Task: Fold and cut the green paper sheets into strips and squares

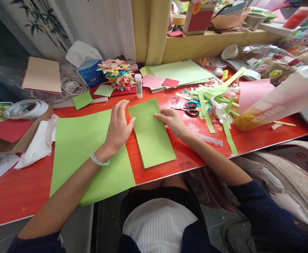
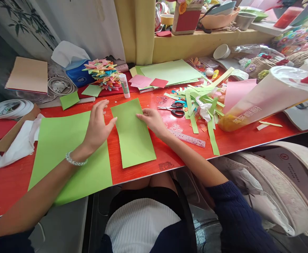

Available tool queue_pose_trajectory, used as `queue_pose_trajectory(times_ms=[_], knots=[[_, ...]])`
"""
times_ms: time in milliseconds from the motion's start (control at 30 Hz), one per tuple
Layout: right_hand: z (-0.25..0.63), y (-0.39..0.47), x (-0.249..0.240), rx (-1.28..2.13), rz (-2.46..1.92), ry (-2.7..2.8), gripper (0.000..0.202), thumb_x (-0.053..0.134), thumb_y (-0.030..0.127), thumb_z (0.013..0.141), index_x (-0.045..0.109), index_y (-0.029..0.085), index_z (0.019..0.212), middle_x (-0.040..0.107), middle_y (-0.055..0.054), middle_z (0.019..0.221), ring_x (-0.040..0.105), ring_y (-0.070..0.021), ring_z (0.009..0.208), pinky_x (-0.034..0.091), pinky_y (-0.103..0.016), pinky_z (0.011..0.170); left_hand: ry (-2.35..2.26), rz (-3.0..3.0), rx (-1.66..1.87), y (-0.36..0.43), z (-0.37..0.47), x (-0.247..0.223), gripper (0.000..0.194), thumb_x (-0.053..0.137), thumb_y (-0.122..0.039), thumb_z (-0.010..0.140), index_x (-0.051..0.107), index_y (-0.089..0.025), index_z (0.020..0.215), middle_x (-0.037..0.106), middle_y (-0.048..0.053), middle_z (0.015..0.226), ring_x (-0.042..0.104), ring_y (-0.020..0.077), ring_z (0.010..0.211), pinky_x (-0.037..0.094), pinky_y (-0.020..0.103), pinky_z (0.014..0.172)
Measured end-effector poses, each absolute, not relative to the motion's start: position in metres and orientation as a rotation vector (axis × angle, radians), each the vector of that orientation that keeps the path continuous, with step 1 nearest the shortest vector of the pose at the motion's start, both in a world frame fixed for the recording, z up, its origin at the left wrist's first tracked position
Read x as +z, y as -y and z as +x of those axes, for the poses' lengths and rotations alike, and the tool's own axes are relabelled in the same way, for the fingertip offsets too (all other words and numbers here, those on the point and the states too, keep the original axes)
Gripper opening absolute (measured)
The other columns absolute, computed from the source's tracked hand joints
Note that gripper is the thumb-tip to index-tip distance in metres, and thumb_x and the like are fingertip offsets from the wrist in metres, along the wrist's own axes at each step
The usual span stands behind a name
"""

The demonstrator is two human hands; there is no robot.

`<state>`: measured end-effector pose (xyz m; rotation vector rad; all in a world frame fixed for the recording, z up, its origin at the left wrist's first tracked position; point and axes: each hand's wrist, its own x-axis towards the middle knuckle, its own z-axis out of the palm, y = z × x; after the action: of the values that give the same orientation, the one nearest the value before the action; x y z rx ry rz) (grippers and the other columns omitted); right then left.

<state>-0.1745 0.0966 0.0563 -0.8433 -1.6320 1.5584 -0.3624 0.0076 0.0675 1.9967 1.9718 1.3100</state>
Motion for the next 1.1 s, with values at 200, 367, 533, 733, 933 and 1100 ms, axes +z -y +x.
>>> queue_pose_trajectory(times_ms=[200,367,533,733,933,1100], knots=[[-0.176,-0.1,0.052,1.385,-0.887,1.754,0.043,0.071,0.048,0.074,0.043,0.021,0.057,0.04,0.005,0.055,0.035,-0.0092,0.052,0.029,-0.026,0.049,-1.358,2.661,0.641,0.008,-0.333,0.062,0.047,0.043,-0.035,0.096,0.046,-0.011,0.136,0.048,0.016,0.142,0.031,0.0255,0.14,0.027,0.048,0.116],[-0.176,-0.103,0.049,1.373,-0.882,1.79,0.035,0.068,0.045,0.074,0.047,0.021,0.06,0.047,0.003,0.059,0.041,-0.0118,0.058,0.033,-0.027,0.054,-1.225,2.648,0.356,0.008,-0.333,0.051,0.053,0.038,-0.042,0.097,0.041,-0.014,0.142,0.038,0.013,0.149,0.023,0.025,0.143,0.021,0.044,0.118],[-0.177,-0.102,0.048,1.417,-0.849,1.788,0.022,0.066,0.036,0.074,0.055,0.02,0.064,0.058,0.001,0.066,0.05,-0.0133,0.062,0.04,-0.029,0.063,-1.17,2.606,0.226,0.004,-0.337,0.049,0.049,0.035,-0.039,0.098,0.041,-0.019,0.142,0.036,0.009,0.151,0.022,0.0238,0.144,0.015,0.044,0.118],[-0.177,-0.102,0.048,1.469,-0.85,1.769,0.019,0.066,0.034,0.074,0.059,0.019,0.066,0.063,0.0,0.068,0.055,-0.015,0.064,0.044,-0.031,0.066,-1.07,2.548,0.185,0.004,-0.341,0.052,0.051,0.032,-0.045,0.098,0.039,-0.024,0.144,0.031,0.008,0.154,0.016,0.023,0.146,0.011,0.043,0.119],[-0.175,-0.106,0.045,1.472,-0.824,1.817,0.024,0.065,0.042,0.078,0.062,0.02,0.069,0.066,-0.002,0.072,0.059,-0.0176,0.07,0.046,-0.032,0.069,-1.042,2.452,0.206,0.004,-0.346,0.056,0.05,0.037,-0.048,0.096,0.038,-0.033,0.144,0.028,0.002,0.155,0.016,0.0225,0.146,0.01,0.041,0.119],[-0.175,-0.107,0.043,1.463,-0.826,1.835,0.024,0.064,0.04,0.079,0.062,0.018,0.071,0.067,-0.003,0.075,0.06,-0.017,0.071,0.046,-0.03,0.07,-1.052,2.45,0.115,0.003,-0.347,0.059,0.053,0.031,-0.051,0.097,0.035,-0.031,0.146,0.02,0.002,0.158,0.012,0.0219,0.146,0.007,0.041,0.118]])
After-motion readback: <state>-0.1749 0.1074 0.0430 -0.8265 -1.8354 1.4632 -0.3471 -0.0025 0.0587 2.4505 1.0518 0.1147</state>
